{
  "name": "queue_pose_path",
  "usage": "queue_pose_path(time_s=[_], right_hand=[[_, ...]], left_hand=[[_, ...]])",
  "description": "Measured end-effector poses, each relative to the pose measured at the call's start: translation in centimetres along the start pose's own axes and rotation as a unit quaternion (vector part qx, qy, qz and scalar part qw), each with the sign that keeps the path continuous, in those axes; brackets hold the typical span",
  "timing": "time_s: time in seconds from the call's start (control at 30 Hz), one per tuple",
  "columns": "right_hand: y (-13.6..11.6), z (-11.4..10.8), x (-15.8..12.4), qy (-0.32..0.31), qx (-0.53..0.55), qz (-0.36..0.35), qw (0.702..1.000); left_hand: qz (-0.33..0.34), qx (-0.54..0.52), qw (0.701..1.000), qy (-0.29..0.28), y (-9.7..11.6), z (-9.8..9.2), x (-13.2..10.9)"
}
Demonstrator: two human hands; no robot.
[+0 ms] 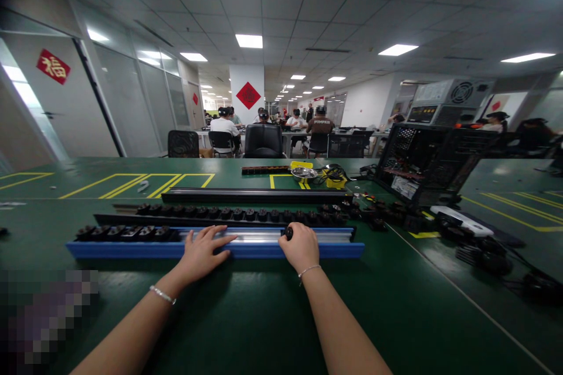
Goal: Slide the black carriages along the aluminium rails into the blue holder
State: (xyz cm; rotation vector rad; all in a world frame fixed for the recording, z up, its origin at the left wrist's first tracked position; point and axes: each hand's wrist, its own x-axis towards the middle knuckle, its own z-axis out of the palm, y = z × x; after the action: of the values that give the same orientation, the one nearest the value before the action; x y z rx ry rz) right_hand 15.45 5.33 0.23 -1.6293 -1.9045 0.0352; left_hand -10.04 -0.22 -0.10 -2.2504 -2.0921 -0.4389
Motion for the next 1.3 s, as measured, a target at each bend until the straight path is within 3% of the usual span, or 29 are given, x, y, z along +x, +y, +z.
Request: queue_pose_path(time_s=[1.3], right_hand=[[1.5,-1.2,0.0,0.024,-0.032,0.046,0.998]], left_hand=[[0.011,-0.006,1.0,0.011,-0.4,0.5,0.2]])
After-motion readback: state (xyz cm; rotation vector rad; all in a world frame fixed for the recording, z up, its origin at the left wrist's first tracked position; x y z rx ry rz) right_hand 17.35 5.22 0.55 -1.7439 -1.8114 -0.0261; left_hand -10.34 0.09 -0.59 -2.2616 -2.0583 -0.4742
